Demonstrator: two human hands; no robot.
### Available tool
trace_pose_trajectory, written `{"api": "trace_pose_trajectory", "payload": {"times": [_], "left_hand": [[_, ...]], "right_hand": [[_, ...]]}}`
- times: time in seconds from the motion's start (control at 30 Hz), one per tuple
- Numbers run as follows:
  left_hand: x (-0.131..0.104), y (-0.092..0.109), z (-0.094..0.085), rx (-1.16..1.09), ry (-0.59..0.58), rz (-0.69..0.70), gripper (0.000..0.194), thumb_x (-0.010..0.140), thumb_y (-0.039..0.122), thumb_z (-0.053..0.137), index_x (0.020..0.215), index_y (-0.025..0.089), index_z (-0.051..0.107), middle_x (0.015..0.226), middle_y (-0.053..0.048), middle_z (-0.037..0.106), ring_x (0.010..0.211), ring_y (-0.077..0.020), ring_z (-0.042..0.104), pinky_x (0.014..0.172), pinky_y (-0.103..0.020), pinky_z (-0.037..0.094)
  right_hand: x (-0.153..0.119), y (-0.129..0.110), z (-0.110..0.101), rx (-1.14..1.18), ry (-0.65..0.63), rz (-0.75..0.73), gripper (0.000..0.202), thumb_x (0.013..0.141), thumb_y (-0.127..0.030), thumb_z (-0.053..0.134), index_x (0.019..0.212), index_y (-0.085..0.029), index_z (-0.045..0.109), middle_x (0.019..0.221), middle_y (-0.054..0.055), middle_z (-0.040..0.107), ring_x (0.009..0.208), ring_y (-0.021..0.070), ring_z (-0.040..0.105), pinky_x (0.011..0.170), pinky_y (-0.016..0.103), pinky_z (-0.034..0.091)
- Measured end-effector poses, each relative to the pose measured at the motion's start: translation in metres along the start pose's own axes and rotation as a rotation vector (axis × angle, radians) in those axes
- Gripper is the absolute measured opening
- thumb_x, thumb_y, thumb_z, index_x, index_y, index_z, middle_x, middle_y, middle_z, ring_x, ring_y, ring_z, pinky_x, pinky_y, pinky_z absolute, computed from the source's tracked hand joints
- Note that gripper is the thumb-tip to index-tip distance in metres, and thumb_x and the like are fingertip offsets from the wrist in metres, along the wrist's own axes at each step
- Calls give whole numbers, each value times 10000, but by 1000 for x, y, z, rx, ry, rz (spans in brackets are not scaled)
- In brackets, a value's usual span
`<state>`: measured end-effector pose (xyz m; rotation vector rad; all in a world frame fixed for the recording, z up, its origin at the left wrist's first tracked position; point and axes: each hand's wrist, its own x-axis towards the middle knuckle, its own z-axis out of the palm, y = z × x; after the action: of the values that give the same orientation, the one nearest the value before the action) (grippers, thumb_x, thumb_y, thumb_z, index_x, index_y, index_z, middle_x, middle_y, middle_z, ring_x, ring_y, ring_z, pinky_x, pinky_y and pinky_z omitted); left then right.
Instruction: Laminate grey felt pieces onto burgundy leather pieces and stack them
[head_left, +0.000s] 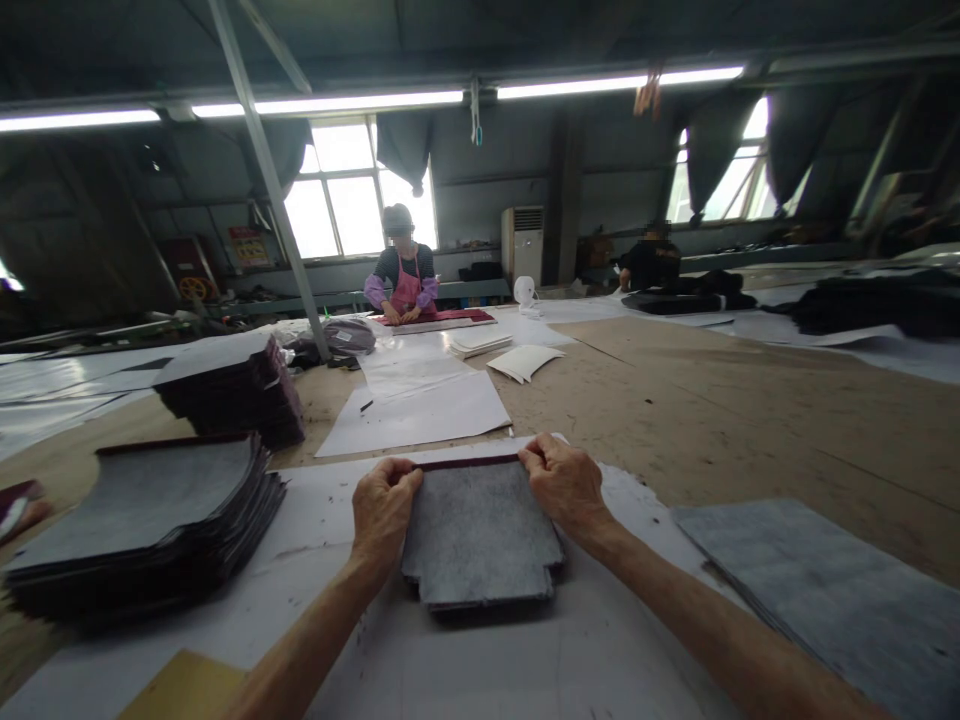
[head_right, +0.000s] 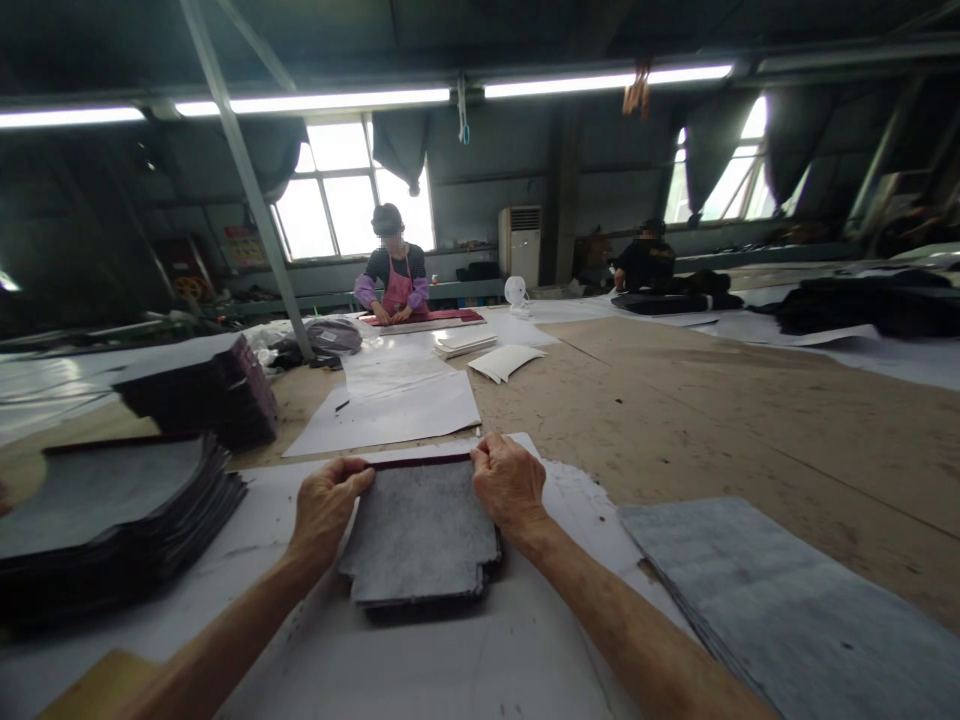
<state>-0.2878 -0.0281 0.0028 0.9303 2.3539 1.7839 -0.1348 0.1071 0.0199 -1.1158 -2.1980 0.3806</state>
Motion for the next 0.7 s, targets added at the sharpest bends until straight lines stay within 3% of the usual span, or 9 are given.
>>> {"api": "trace_pose_trajectory", "payload": {"times": [0.17,0.27,0.33,0.4,0.47,0.6,0.7], "left_hand": [[2,-4,-3,99,117,60,300,690,305,543,942,166,630,690,-5,562,621,-163,526,606,-260,410],[0,6,-8,173,135,189,419,722,301,487,1113,186,585,985,-66,579,906,-220,548,826,-324,417],[-7,15,-5,197,32,327,419,745,335,479,1134,220,586,1178,-61,533,1128,-246,453,994,-358,304],[-15,19,4,236,-166,511,458,746,397,506,1172,241,566,1322,-31,455,1253,-256,344,1076,-374,179],[-22,13,16,444,-355,817,546,787,462,448,1279,225,464,1402,-42,363,1311,-266,264,1095,-422,104],[-24,-12,36,644,-448,990,525,841,481,279,1273,252,471,1415,-24,338,1336,-250,217,1079,-456,148],[-21,-21,38,715,-447,1018,527,840,474,247,1247,258,501,1425,-16,318,1344,-241,197,1077,-454,163]], "right_hand": [[4,2,8,15,22,-3,208,871,-337,510,844,-144,582,850,22,592,805,142,565,754,341,459],[3,4,11,41,22,22,215,875,-344,501,880,-144,579,880,30,590,825,149,563,767,352,457],[-1,3,10,45,17,30,214,878,-343,498,911,-147,578,918,38,589,851,154,562,780,358,457],[-4,2,10,42,2,20,213,879,-333,500,945,-146,576,958,44,586,884,161,560,792,368,459],[-3,2,12,36,-16,18,217,879,-325,502,989,-152,570,1006,50,579,908,165,557,797,369,464],[2,10,9,27,-69,77,217,885,-318,496,1018,-161,566,1008,52,581,856,148,572,745,334,490],[-5,22,-18,35,-80,72,215,889,-314,491,1015,-158,570,1025,56,581,879,153,571,766,345,487]]}}
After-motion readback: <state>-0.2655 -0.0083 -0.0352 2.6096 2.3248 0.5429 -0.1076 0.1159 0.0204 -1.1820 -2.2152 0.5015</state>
